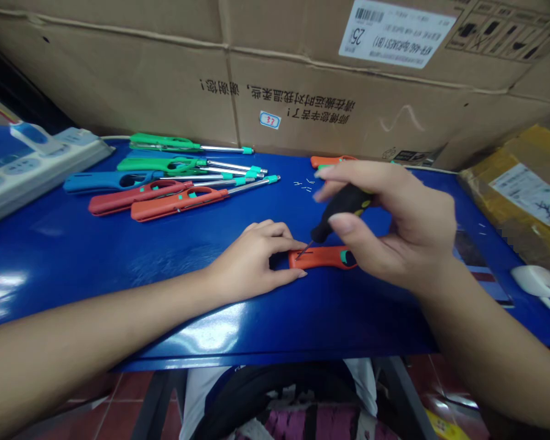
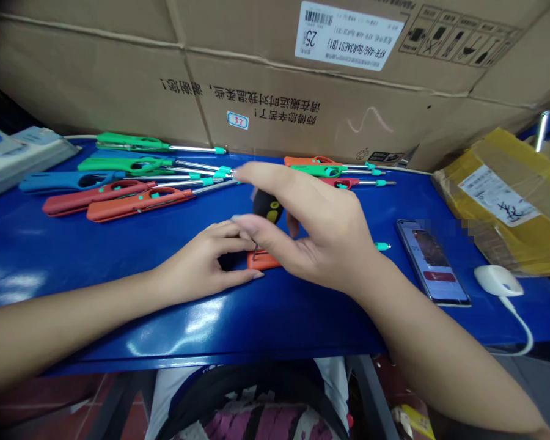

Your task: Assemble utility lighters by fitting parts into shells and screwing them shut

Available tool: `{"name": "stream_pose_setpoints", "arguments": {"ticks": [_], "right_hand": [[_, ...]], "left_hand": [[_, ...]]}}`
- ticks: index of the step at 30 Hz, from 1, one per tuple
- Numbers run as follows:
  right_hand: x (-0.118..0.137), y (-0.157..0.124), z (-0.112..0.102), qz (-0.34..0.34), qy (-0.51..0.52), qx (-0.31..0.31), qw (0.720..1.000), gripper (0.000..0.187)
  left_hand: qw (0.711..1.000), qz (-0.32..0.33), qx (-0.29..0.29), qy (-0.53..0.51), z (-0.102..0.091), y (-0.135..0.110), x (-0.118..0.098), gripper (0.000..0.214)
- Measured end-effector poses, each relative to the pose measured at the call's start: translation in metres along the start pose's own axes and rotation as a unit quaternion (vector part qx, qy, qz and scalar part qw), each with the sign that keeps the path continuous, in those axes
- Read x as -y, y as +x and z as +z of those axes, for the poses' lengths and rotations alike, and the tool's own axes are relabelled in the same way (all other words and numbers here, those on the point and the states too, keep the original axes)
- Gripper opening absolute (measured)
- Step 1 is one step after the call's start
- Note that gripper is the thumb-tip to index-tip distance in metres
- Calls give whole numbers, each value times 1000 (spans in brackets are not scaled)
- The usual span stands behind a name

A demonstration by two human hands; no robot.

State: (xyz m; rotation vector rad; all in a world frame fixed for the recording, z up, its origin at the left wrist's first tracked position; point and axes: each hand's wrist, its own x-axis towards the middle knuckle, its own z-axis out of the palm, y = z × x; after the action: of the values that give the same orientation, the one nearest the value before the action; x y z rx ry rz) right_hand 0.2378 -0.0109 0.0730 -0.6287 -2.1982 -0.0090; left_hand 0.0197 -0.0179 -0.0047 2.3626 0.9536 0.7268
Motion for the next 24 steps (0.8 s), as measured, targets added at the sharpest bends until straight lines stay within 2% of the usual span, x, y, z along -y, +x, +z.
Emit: {"name": "stream_pose_setpoints", "arguments": {"ticks": [2, 5, 7, 10, 12, 15, 17, 21, 24], "right_hand": [[1, 0, -1, 41, 36, 32, 998, 41], [0, -1, 2, 58, 101, 46, 992, 46], [-2, -1, 4, 33, 94, 22, 995, 41], [-4, 0, 4, -19, 26, -10, 999, 33], [-2, 0, 1, -7, 9, 14, 1000, 37], [1, 0, -4, 33, 51, 80, 995, 52], [2, 0, -4, 22, 74, 91, 993, 55], [-1, 1, 0, -21, -36, 20, 999, 40], [-3, 0, 3, -30, -75, -1, 997, 45]], "left_hand": [[1000, -2, 2, -5, 0, 0, 0, 30], [1000, -7, 4, -5, 0, -1, 1, 31], [1000, -7, 5, -2, 1, -1, 2, 32], [1000, -7, 8, 5, 1, -1, 2, 36], [1000, -10, 10, 3, 1, 0, 1, 36], [1000, -14, 9, -4, 1, 0, 0, 33], [1000, -13, 5, -1, 1, 0, 0, 34], [1000, -5, 2, 8, 2, -1, 2, 37], [1000, -9, 7, 4, 2, -1, 2, 39]]}}
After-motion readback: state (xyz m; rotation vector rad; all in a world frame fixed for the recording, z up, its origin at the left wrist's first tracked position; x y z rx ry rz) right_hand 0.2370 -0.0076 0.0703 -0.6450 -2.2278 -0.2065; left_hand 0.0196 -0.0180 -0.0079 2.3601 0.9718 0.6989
